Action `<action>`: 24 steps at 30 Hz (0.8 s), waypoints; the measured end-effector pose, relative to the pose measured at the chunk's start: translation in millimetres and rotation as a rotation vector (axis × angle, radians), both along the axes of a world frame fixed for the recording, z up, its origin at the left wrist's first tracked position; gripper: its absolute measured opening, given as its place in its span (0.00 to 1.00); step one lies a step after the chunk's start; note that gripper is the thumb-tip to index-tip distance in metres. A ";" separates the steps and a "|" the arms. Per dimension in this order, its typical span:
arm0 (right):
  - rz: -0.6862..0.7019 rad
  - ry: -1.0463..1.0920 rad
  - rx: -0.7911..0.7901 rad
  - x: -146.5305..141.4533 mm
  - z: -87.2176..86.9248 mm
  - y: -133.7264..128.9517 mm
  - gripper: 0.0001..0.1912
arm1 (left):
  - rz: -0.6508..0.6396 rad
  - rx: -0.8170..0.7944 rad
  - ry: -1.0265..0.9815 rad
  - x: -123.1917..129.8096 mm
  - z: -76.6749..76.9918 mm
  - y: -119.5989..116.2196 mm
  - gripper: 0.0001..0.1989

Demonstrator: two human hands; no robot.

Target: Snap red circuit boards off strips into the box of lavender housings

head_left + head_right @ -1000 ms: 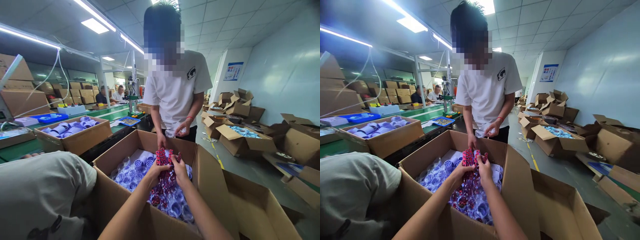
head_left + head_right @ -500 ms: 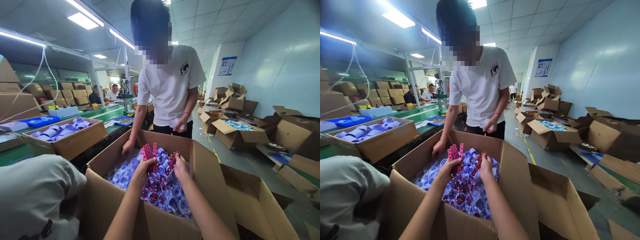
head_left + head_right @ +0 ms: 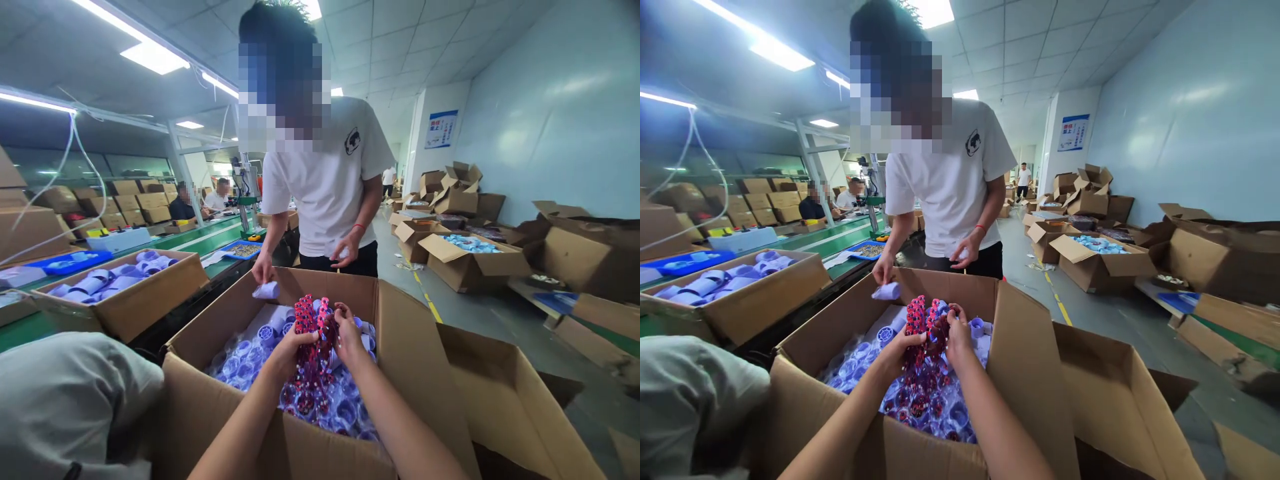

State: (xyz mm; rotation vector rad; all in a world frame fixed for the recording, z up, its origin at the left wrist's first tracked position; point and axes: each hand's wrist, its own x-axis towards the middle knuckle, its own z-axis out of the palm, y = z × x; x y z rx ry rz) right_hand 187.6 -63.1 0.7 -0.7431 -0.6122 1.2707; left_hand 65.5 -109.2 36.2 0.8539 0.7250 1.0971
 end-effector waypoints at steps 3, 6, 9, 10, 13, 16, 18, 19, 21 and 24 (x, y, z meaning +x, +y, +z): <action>-0.032 0.028 -0.033 -3.3 -2.0 3.0 0.17 | -0.050 0.025 0.030 1.2 -1.0 0.0 0.29; -0.046 -0.043 0.007 -4.8 -2.3 5.0 0.20 | -0.067 0.037 0.048 1.4 -1.3 -1.4 0.30; -0.086 -0.059 0.041 -6.9 0.5 3.8 0.22 | -0.053 0.053 0.063 2.9 -0.7 -3.9 0.30; -0.090 -0.047 0.048 -7.9 2.0 2.8 0.22 | -0.040 0.061 0.069 3.7 -0.5 -4.8 0.29; -0.048 0.009 0.059 -9.3 5.7 0.4 0.24 | -0.010 0.079 0.075 5.0 -0.5 -6.0 0.30; -0.049 0.026 0.035 -3.0 4.4 3.7 0.21 | 0.039 0.089 0.079 1.1 -0.5 -4.9 0.29; -0.110 -0.030 0.014 5.9 0.9 9.4 0.18 | 0.113 0.098 0.067 -4.4 -0.2 -3.6 0.27; -0.150 -0.098 -0.007 10.8 -0.9 12.4 0.18 | 0.155 0.102 0.054 -7.6 0.1 -3.1 0.26; -0.233 -0.257 -0.069 18.7 -3.1 16.8 0.17 | 0.221 0.106 0.013 -13.7 0.2 -2.3 0.25; -0.292 -0.399 -0.114 19.8 -0.7 14.6 0.20 | 0.237 0.130 -0.058 -20.7 -0.8 -1.7 0.24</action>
